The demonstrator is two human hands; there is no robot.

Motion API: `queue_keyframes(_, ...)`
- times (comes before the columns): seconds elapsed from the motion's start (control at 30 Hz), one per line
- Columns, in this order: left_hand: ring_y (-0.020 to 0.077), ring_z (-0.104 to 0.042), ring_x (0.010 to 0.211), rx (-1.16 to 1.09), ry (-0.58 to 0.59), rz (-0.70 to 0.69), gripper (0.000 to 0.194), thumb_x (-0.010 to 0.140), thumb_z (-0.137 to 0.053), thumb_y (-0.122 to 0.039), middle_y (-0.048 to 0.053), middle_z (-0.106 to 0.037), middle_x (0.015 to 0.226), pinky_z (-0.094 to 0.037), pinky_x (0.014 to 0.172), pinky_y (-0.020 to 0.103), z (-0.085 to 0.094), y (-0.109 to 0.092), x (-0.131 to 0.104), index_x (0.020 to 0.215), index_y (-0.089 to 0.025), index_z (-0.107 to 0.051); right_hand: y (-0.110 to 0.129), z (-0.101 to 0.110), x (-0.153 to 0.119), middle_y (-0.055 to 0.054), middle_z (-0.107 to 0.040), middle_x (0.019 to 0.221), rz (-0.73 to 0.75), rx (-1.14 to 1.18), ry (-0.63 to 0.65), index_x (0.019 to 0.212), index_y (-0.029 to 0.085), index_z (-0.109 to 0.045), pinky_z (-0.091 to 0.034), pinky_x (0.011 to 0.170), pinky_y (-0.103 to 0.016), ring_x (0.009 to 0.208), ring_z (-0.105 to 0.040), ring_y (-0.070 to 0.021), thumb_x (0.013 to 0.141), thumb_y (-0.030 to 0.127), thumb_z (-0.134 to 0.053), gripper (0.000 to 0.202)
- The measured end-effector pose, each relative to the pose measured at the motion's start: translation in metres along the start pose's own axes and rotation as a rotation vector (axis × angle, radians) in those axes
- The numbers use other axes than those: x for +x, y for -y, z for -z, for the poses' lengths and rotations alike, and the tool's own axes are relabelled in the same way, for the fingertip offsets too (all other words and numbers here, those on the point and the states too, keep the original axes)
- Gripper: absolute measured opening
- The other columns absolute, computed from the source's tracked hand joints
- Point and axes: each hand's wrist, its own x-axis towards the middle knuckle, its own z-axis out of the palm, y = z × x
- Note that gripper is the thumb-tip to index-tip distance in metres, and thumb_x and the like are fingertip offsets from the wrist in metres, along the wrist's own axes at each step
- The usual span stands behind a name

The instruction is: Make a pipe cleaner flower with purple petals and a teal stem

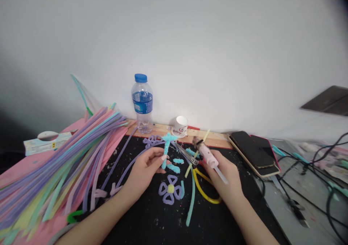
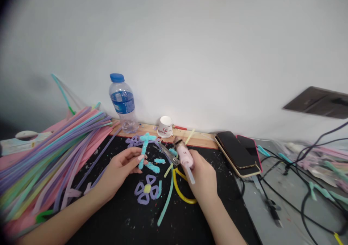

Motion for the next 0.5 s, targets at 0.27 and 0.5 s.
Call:
queue_keyframes(0.27, 0.0162, -0.064, 0.080, -0.027, -0.054, 0.015, 0.027, 0.075, -0.064, -0.035, 0.002, -0.065, 0.088, -0.054, 0.059, 0.022, 0.002, -0.002, 0.001, 0.096, -0.018, -0.060, -0.030, -0.004, 0.014, -0.018, -0.061, 0.109, -0.172, -0.208, -0.085, 0.128, 0.012, -0.041, -0.048, 0.072, -0.036, 0.093, -0.062, -0.0303, 0.087, 0.025, -0.044, 0.044)
queue_keyframes(0.5, 0.0168, -0.064, 0.081, -0.030, -0.047, 0.014, 0.030, 0.075, -0.065, -0.036, 0.002, -0.065, 0.089, -0.054, 0.059, 0.022, 0.003, -0.001, 0.001, 0.098, -0.018, -0.060, -0.036, -0.003, 0.016, -0.020, -0.058, 0.104, -0.186, -0.418, -0.181, 0.121, 0.010, -0.052, -0.048, 0.069, -0.050, 0.092, -0.055, -0.0395, 0.080, 0.032, -0.056, 0.047)
